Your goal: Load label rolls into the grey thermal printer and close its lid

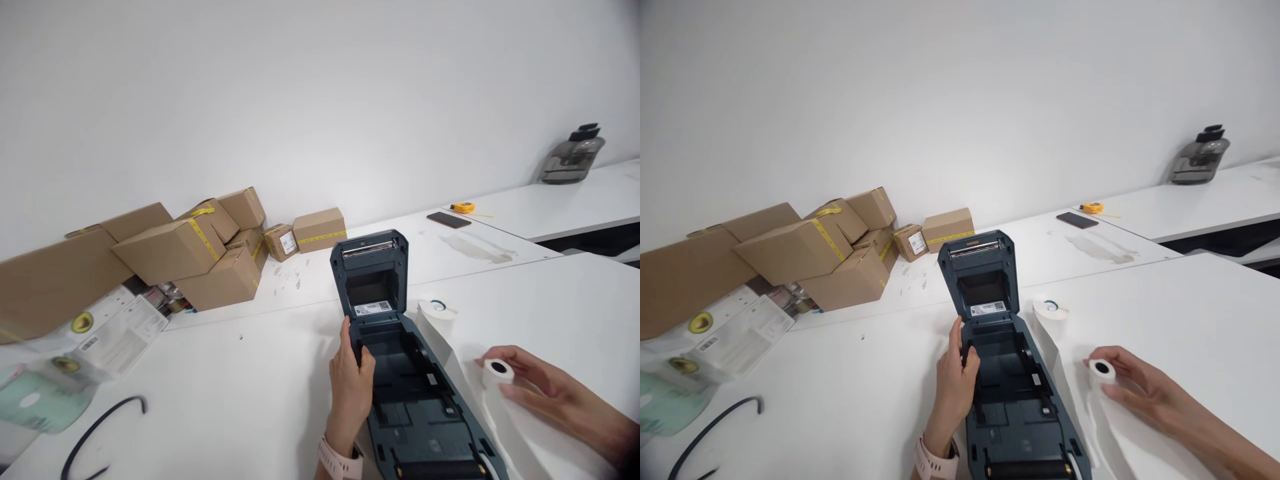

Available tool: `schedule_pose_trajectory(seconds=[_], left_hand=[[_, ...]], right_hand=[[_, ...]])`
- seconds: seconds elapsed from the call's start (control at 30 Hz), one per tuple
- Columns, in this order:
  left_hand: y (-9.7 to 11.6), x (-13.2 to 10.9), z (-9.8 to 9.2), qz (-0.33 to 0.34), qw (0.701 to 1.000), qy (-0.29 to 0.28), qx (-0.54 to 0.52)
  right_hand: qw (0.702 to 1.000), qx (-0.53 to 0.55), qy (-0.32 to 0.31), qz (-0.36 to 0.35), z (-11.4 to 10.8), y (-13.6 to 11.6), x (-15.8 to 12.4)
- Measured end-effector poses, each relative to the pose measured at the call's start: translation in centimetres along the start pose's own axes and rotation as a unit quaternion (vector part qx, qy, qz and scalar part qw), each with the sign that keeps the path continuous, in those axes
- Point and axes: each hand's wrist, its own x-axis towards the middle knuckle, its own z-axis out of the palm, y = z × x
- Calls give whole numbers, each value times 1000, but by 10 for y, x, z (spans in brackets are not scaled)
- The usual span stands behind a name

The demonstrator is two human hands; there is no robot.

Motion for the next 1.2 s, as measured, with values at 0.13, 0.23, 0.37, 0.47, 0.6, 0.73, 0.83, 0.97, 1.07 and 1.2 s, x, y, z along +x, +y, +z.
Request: schedule_pose_trajectory(seconds=[0.13, 0.23, 0.37, 0.47, 0.6, 0.73, 0.83, 0.97, 1.07, 1.2], left_hand=[[0, -1, -1, 8, 1000, 10, -7], [2, -2, -1, -4, 1000, 7, -19], [1, -3, 0, -20, 997, 13, -74], [-2, -3, 1, -22, 995, 21, -100], [-6, 2, -3, -22, 991, 13, -133], [-6, 7, -8, -23, 980, 9, -195], [-4, 7, -10, -32, 980, 17, -195], [-2, 5, -10, -16, 983, 25, -180], [-1, 4, -9, -3, 985, 36, -170], [1, 3, -10, -5, 986, 30, -162]], right_hand=[[996, 50, -62, -28, 10, -20, 4], [995, 93, -43, 1, 13, -15, 6], [990, 129, -3, 54, 5, -11, 15], [991, 121, -24, 59, 0, -20, 34], [993, 72, -83, 53, 5, -41, 66], [987, 52, -149, 10, 14, -61, 87], [988, 70, -141, 9, 9, -69, 91], [990, 104, -90, 7, -5, -73, 90], [984, 63, -166, -4, -1, -72, 86], [983, 14, -181, -5, 18, -66, 81]])
